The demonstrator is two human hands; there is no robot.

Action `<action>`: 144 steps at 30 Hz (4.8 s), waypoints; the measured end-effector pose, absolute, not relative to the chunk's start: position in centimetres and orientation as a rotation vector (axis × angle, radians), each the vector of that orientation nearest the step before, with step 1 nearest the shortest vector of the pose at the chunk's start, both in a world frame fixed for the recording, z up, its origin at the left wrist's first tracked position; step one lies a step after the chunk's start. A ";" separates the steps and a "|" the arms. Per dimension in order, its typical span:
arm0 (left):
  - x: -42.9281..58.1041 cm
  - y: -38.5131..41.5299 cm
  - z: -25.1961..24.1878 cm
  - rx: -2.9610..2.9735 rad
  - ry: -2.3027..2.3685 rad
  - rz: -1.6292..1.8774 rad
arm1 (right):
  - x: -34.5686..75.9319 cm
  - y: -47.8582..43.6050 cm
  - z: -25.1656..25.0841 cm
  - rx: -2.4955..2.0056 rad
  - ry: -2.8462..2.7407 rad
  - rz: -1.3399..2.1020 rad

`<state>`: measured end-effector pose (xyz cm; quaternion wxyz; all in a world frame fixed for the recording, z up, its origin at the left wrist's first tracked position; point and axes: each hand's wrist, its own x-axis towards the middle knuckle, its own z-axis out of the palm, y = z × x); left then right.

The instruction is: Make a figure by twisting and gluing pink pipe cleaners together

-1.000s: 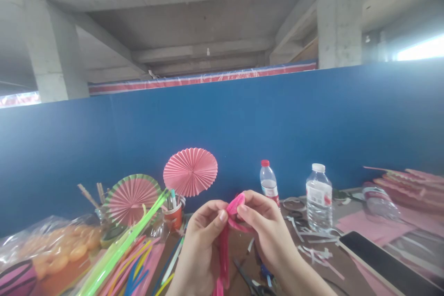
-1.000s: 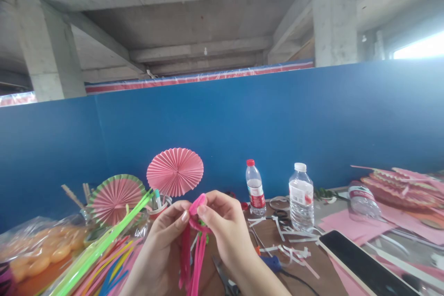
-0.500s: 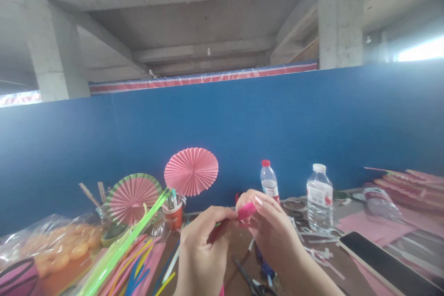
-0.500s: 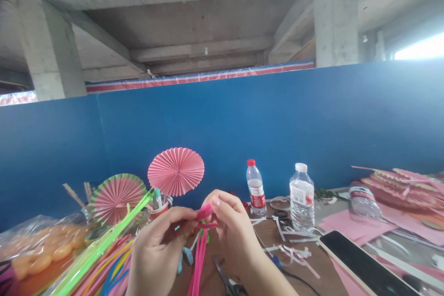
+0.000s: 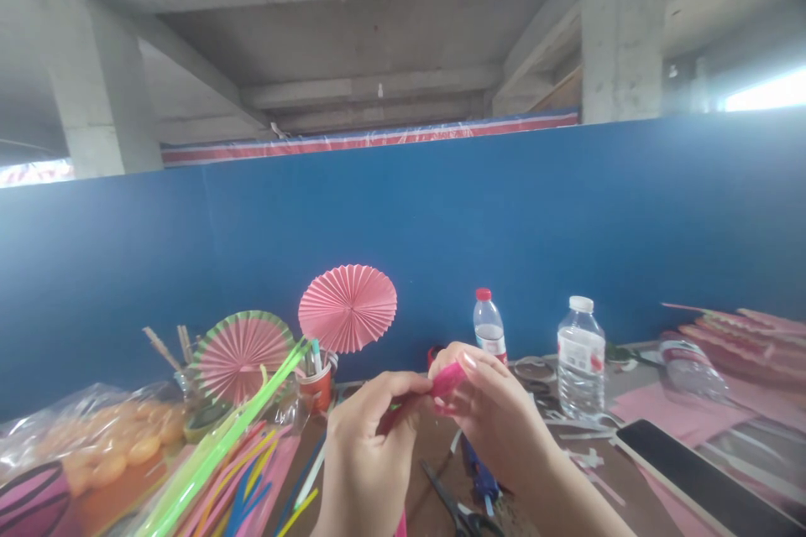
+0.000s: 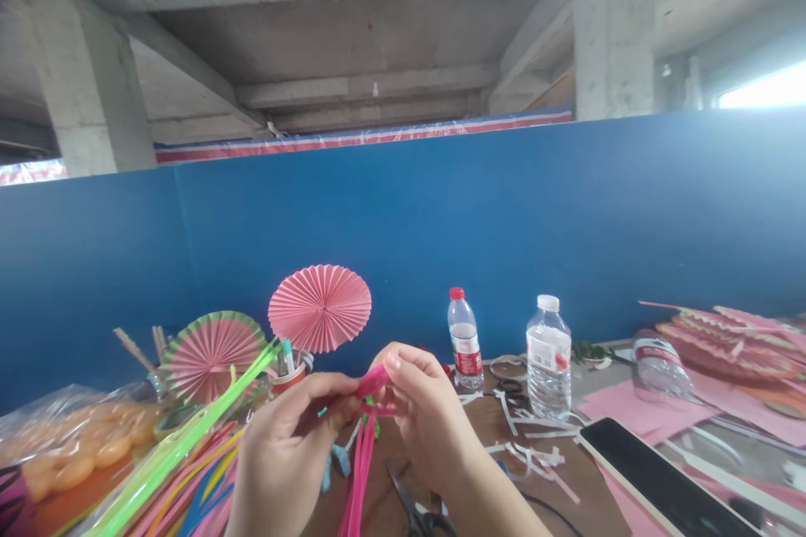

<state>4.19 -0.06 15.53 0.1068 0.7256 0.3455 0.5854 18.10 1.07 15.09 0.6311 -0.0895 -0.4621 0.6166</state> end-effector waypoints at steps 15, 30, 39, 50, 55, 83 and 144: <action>4.4 0.0 15.7 2.075 1.019 1.695 | 18.2 1.0 15.1 -0.229 -1.071 1.423; 4.4 0.1 15.6 2.032 0.996 1.706 | 18.3 1.0 15.2 -0.223 -1.080 1.446; 4.4 0.1 15.6 2.018 0.985 1.723 | 18.4 1.3 14.9 -0.236 -1.073 1.435; 4.4 0.1 15.5 2.006 1.002 1.689 | 18.3 1.3 14.8 -0.225 -1.050 1.456; 4.4 0.1 15.6 1.987 0.996 1.701 | 18.4 1.4 14.8 -0.233 -1.053 1.455; 5.2 0.3 16.2 1.798 1.093 1.474 | 17.0 0.7 15.1 -0.932 -1.383 0.648; 1.5 7.6 5.2 1.821 1.139 1.063 | 15.1 7.7 2.7 -0.930 -1.295 0.866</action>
